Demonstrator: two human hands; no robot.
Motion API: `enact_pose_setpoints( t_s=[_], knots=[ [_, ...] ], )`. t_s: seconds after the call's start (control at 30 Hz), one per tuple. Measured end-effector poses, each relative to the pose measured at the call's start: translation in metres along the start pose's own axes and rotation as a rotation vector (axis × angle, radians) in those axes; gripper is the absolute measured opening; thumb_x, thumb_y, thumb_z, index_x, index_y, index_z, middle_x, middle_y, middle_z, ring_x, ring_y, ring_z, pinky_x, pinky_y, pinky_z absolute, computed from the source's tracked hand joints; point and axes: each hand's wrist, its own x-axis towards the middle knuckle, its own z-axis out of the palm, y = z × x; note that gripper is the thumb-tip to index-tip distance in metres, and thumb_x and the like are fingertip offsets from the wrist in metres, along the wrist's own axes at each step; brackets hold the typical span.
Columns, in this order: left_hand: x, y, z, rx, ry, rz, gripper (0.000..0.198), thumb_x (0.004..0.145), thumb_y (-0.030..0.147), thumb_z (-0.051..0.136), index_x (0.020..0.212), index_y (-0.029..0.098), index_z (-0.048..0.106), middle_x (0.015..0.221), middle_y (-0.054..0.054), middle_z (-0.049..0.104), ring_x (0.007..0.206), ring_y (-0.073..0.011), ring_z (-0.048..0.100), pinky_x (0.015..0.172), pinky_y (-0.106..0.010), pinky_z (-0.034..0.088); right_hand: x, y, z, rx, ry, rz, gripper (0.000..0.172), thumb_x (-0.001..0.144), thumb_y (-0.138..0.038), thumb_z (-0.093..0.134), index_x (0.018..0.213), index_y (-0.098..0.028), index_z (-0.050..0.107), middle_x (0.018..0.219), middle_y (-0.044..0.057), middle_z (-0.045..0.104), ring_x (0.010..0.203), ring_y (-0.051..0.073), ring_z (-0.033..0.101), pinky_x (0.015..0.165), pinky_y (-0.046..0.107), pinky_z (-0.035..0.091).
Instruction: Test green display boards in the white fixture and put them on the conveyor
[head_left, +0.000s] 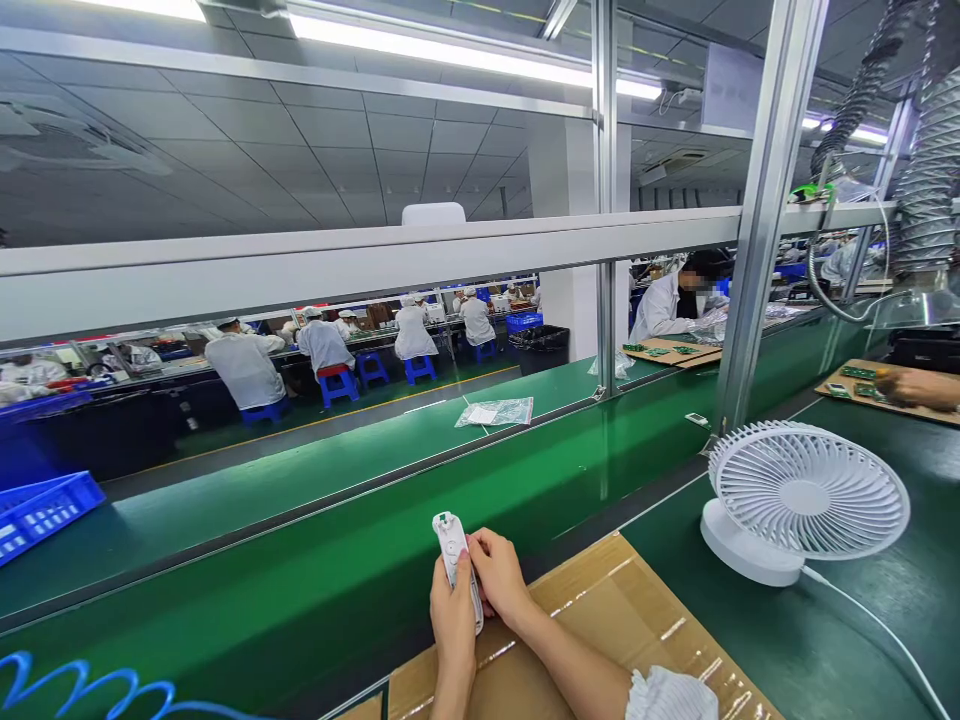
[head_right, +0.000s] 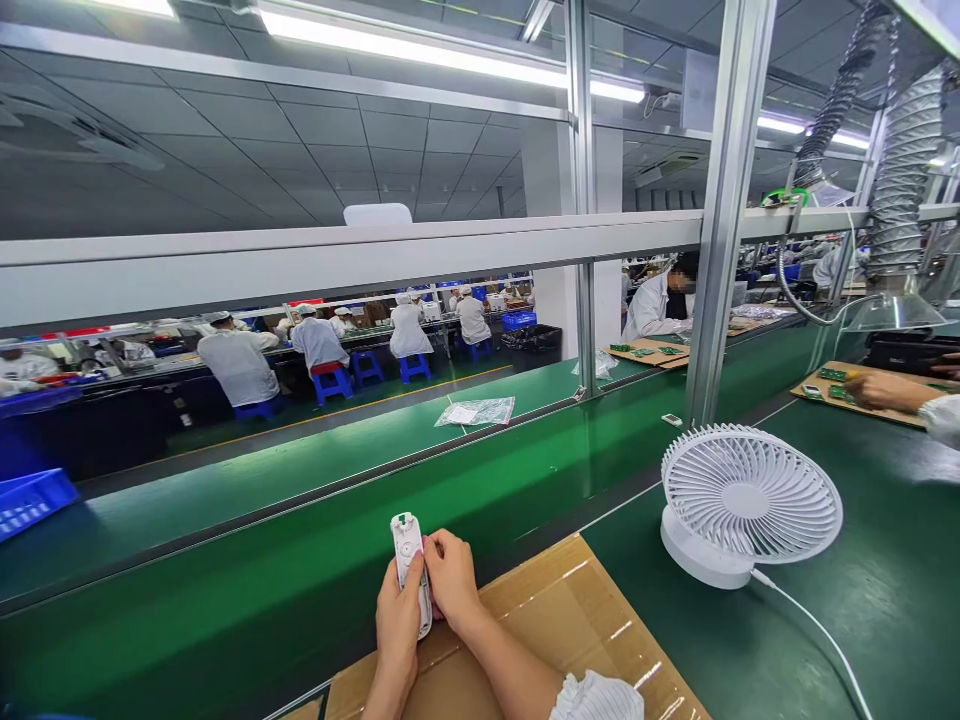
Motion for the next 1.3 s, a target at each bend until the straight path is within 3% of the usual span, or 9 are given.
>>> enact_pose_setpoints(
  t_s=[0.4,0.83,1.3],
  knots=[
    [0.0025,0.0041,-0.0050,0.008,-0.050,-0.022,0.058,0.064,0.063,0.055,0.097,0.016,0.061,0.074,-0.006,0.065,0.056,-0.0205,0.057,0.050,-0.030,0.041,-0.0003,-0.0002,0.0012,0.002,0.002,0.010,0.027,0.086,-0.030,0.041,0.069,-0.015,0.056,0.051,-0.002,0.048,0.045,0.009,0.039,0.046,0.021,0.027],
    [0.0008,0.0057,-0.0041,0.019,-0.059,-0.034,0.052,0.067,0.059,0.052,0.097,0.018,0.059,0.071,-0.003,0.064,0.053,-0.0181,0.055,0.047,-0.027,0.040,0.0017,0.0026,0.0012,-0.007,0.003,0.010,0.027,0.086,-0.030,0.043,0.068,-0.014,0.056,0.055,-0.001,0.051,0.046,0.009,0.039,0.046,0.021,0.026],
    [0.0068,-0.0013,-0.0035,0.040,-0.031,-0.032,0.056,0.063,0.064,0.053,0.092,0.017,0.062,0.072,-0.005,0.064,0.057,-0.0213,0.058,0.050,-0.030,0.043,0.0025,0.0010,0.0014,-0.003,0.002,0.039,0.026,0.085,-0.028,0.044,0.068,-0.013,0.057,0.057,0.000,0.051,0.051,0.010,0.040,0.048,0.021,0.026]
  ],
)
